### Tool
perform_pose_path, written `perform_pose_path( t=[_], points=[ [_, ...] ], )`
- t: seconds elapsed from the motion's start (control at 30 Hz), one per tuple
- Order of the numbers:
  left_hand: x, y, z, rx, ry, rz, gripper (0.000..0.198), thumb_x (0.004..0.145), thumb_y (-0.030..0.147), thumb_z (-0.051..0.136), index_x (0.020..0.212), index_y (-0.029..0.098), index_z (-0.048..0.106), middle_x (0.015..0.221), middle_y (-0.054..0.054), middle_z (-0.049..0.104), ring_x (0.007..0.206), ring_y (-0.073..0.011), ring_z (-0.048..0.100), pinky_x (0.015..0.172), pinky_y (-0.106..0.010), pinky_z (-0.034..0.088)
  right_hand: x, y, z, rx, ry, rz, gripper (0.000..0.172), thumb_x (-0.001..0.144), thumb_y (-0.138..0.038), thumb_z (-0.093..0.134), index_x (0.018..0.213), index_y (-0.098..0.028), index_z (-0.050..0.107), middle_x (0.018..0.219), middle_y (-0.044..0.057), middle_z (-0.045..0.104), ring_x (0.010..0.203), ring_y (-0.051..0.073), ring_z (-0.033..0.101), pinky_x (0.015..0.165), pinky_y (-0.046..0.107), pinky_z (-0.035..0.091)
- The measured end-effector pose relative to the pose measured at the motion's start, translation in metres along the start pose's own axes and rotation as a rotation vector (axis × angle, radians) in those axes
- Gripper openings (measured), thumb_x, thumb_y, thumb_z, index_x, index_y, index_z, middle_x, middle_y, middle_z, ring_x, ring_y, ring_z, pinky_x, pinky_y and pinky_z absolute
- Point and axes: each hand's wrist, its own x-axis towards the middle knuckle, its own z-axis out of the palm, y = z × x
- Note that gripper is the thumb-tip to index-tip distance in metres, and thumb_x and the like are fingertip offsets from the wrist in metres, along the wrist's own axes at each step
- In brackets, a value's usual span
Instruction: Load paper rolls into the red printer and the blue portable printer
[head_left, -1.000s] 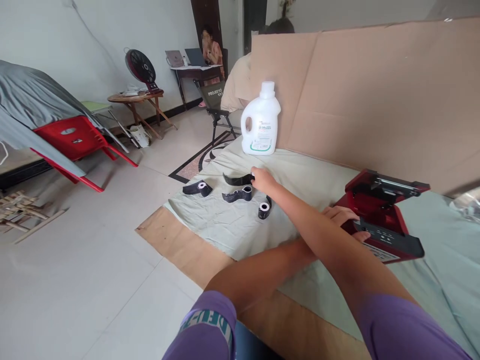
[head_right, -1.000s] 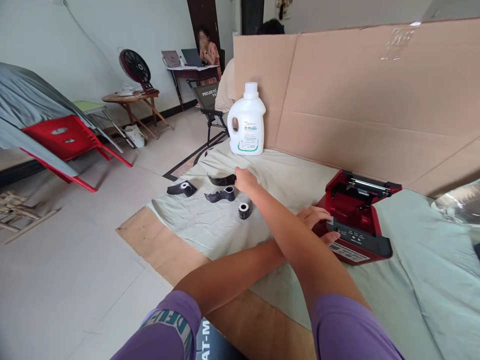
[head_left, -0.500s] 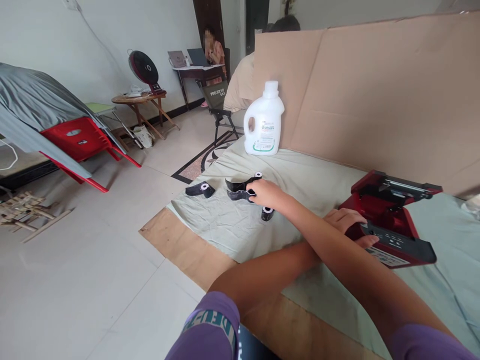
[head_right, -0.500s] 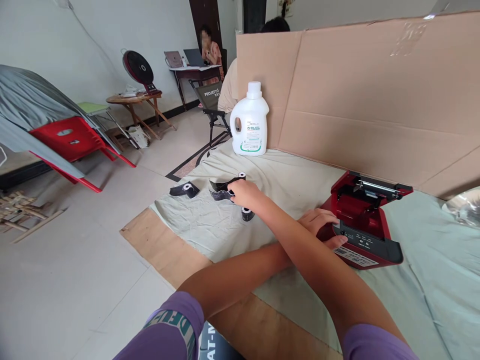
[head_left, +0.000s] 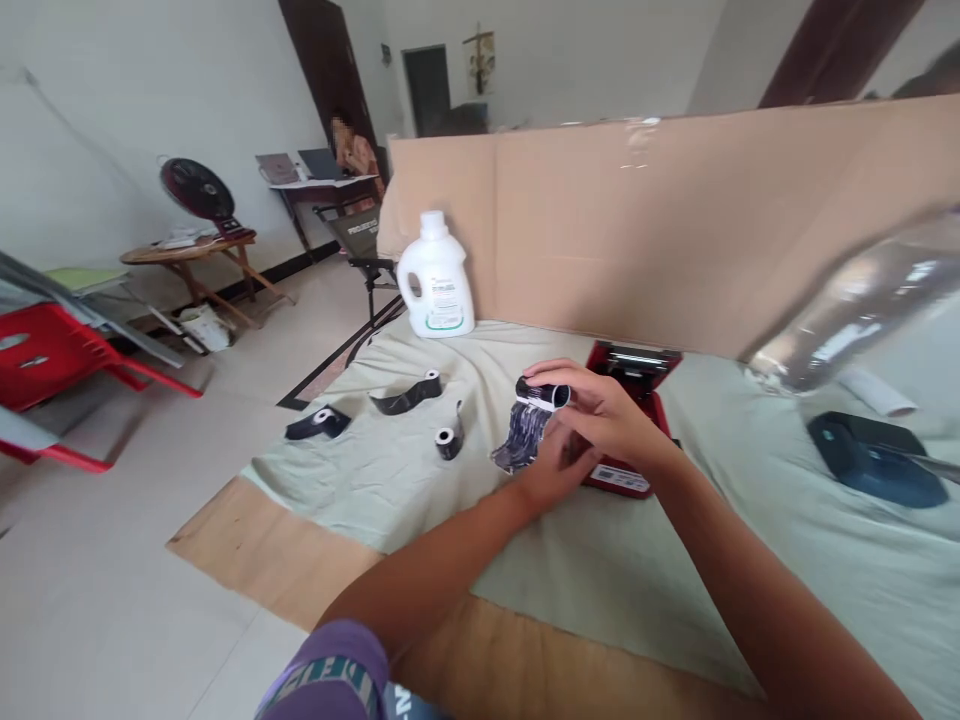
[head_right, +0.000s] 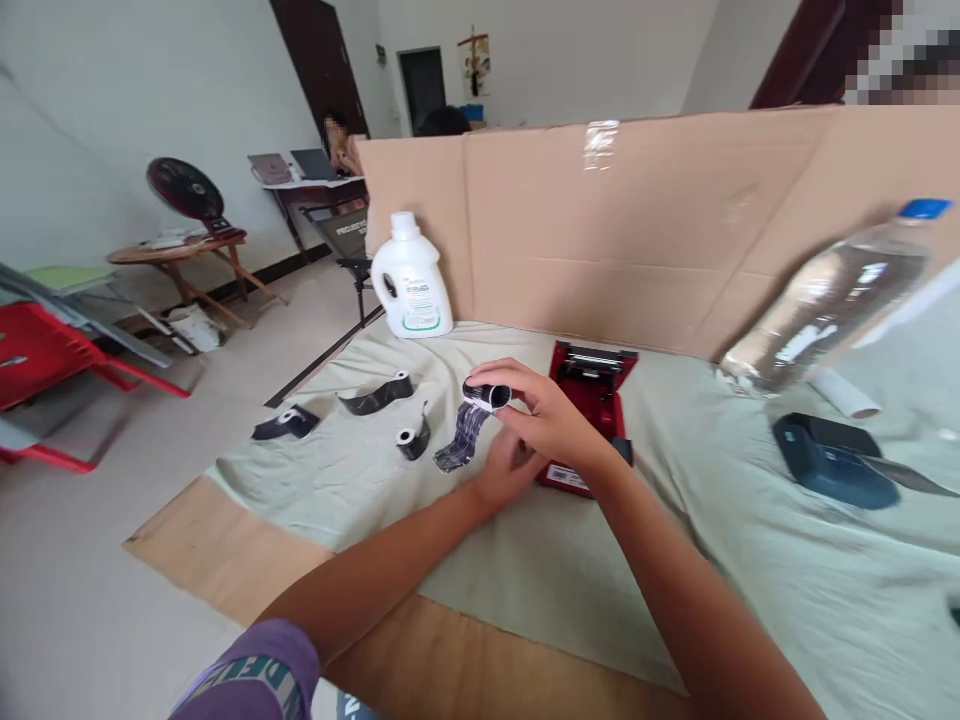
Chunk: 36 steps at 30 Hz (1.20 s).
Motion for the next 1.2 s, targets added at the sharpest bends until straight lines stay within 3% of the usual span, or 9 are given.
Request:
perform_pose_path(
  t=[0.2, 0.33, 0.4, 0.5, 0.67, 0.87, 0.97, 1.07, 1.2],
  points=[
    [0.004, 0.009, -0.002, 0.028, 0.016, 0.043, 0.026, 0.090, 0.038, 0.059, 0.108, 0.019, 0.059, 0.112, -0.009, 0.063, 0.101, -0.0212, 0.062, 0.086, -0.036, 0.053, -0.045, 0.006, -0.070, 0.184, 0.089, 0.137, 0.053, 0.087, -0.027, 0.059, 0.138, -0.029, 0.044, 0.115, 0.005, 0.065, 0.097, 0.019, 0.065, 0.078, 0.033, 0.055],
    [0.004, 0.007, 0.000, 0.058, 0.034, 0.079, 0.025, 0.091, 0.038, 0.055, 0.108, 0.020, 0.058, 0.113, -0.010, 0.062, 0.105, -0.0218, 0.061, 0.087, -0.036, 0.052, -0.055, 0.017, -0.093, -0.183, 0.074, 0.242, 0.029, 0.084, -0.022, 0.059, 0.113, -0.021, 0.057, 0.093, 0.003, 0.067, 0.083, 0.018, 0.062, 0.072, 0.029, 0.050],
    [0.002, 0.005, 0.001, 0.082, 0.038, 0.077, 0.025, 0.093, 0.039, 0.053, 0.109, 0.021, 0.056, 0.115, -0.010, 0.061, 0.105, -0.0215, 0.061, 0.082, -0.034, 0.052, -0.055, 0.024, -0.098, -0.416, 0.010, 0.279, 0.019, 0.083, -0.018, 0.056, 0.101, -0.019, 0.063, 0.091, 0.004, 0.068, 0.082, 0.018, 0.061, 0.073, 0.030, 0.047],
    [-0.001, 0.002, 0.001, 0.133, 0.042, 0.075, 0.033, 0.095, 0.043, 0.050, 0.119, 0.021, 0.052, 0.120, -0.012, 0.058, 0.107, -0.0216, 0.059, 0.077, -0.032, 0.052, -0.053, 0.038, -0.096, -0.618, -0.090, 0.340, 0.020, 0.085, -0.012, 0.052, 0.095, -0.018, 0.069, 0.099, 0.008, 0.072, 0.090, 0.022, 0.063, 0.080, 0.031, 0.045],
    [-0.002, 0.008, 0.001, 0.412, 0.010, 0.252, 0.040, 0.092, 0.044, 0.051, 0.126, 0.021, 0.054, 0.135, -0.015, 0.055, 0.120, -0.0276, 0.051, 0.097, -0.046, 0.045, -0.048, 0.057, -0.082, -0.869, -0.143, 0.469, 0.028, 0.088, -0.014, 0.050, 0.102, -0.018, 0.074, 0.101, 0.015, 0.073, 0.106, 0.032, 0.058, 0.090, 0.040, 0.042],
    [0.000, 0.016, 0.005, 0.517, -0.056, 0.332, 0.030, 0.085, 0.029, 0.059, 0.113, 0.023, 0.064, 0.126, -0.010, 0.066, 0.119, -0.0279, 0.051, 0.102, -0.048, 0.040, -0.047, 0.064, -0.077, -0.853, -0.142, 0.529, 0.031, 0.087, -0.017, 0.051, 0.107, -0.021, 0.074, 0.106, 0.014, 0.073, 0.114, 0.034, 0.054, 0.093, 0.044, 0.039],
    [0.000, 0.016, 0.007, 0.536, -0.052, 0.308, 0.030, 0.083, 0.030, 0.059, 0.112, 0.023, 0.065, 0.126, -0.010, 0.065, 0.118, -0.0284, 0.052, 0.102, -0.049, 0.040, -0.050, 0.058, -0.090, -0.717, -0.109, 0.476, 0.024, 0.088, -0.023, 0.051, 0.093, -0.023, 0.075, 0.091, 0.008, 0.074, 0.098, 0.027, 0.061, 0.086, 0.038, 0.042],
    [-0.002, 0.018, 0.009, 0.559, -0.019, 0.302, 0.029, 0.083, 0.031, 0.060, 0.110, 0.024, 0.066, 0.130, -0.010, 0.061, 0.118, -0.0292, 0.051, 0.102, -0.049, 0.040, -0.056, 0.051, -0.109, -0.575, 0.033, 0.491, 0.026, 0.087, -0.034, 0.053, 0.072, -0.022, 0.070, 0.067, 0.002, 0.067, 0.072, 0.020, 0.059, 0.071, 0.032, 0.043],
    [-0.002, 0.024, 0.012, 0.564, 0.021, 0.296, 0.028, 0.083, 0.030, 0.061, 0.109, 0.023, 0.067, 0.133, -0.011, 0.056, 0.120, -0.0296, 0.048, 0.103, -0.049, 0.041, -0.056, 0.059, -0.122, -0.582, 0.574, 0.557, 0.029, 0.086, -0.045, 0.054, 0.077, -0.020, 0.064, 0.077, 0.005, 0.067, 0.074, 0.020, 0.056, 0.070, 0.032, 0.043]
  ],
)
